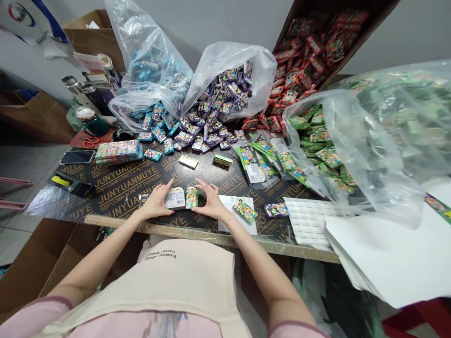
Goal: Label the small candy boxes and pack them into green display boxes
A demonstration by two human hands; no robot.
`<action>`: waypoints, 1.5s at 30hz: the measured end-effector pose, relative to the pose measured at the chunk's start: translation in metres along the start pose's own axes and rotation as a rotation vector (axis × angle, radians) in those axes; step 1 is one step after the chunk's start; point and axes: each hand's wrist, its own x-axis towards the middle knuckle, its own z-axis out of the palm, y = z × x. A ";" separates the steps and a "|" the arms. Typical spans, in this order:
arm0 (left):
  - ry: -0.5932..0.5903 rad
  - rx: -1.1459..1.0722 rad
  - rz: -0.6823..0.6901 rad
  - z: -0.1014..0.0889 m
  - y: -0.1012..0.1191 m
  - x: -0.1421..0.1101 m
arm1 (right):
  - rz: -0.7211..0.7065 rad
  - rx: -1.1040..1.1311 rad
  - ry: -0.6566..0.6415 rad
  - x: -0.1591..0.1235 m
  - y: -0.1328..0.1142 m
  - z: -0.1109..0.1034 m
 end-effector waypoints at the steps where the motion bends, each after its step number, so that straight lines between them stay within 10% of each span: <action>1: -0.014 -0.011 0.005 -0.002 0.003 0.000 | -0.013 0.079 -0.045 0.001 -0.002 -0.002; 4: 0.015 -0.096 -0.025 -0.008 0.016 0.002 | -0.037 0.235 -0.088 0.009 -0.008 -0.008; 9: 0.427 -0.428 -0.232 -0.010 0.037 0.020 | 0.302 0.567 0.413 0.033 -0.031 -0.001; 16: 0.742 -1.200 -0.322 0.029 0.072 0.041 | 0.555 1.006 0.692 0.064 -0.062 0.015; 27: 0.417 -1.668 -0.633 0.004 0.076 0.056 | 0.607 1.297 0.563 0.048 -0.065 -0.001; 35: 0.455 -1.059 -0.268 -0.022 0.073 0.055 | 0.443 0.999 0.557 0.037 -0.054 -0.005; 45: 0.254 -0.913 -0.234 -0.040 0.066 0.067 | 0.434 0.807 0.514 0.038 -0.047 -0.020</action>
